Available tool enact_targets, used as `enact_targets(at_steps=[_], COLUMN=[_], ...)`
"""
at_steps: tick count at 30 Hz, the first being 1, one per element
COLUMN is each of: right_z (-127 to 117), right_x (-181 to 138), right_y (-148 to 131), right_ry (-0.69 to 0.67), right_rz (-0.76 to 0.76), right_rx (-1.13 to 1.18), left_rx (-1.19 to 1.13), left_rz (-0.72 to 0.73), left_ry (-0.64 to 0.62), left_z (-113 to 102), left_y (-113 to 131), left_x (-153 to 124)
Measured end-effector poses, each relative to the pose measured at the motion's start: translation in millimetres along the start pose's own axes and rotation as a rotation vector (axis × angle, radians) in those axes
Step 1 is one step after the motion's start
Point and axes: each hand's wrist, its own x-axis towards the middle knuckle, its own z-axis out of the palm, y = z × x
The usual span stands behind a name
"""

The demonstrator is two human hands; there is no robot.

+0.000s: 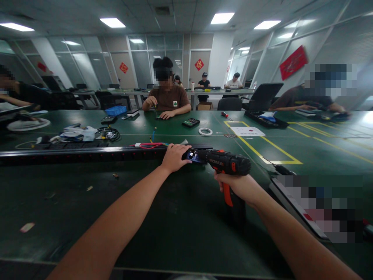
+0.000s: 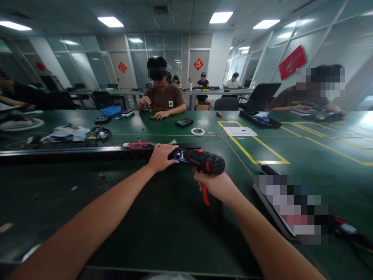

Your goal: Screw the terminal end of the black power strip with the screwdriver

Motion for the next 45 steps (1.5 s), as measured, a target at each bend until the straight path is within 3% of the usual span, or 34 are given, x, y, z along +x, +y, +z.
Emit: enact_targets(at_steps=[45], right_z=[-1.2], right_x=[1.7], right_y=[4.4], right_ry=[-0.003], right_rz=[0.001], right_rx=[0.0], left_rx=[0.002], left_rz=[0.011], left_ry=[0.018], left_z=[1.9], left_y=[-0.4], left_x=[-0.2])
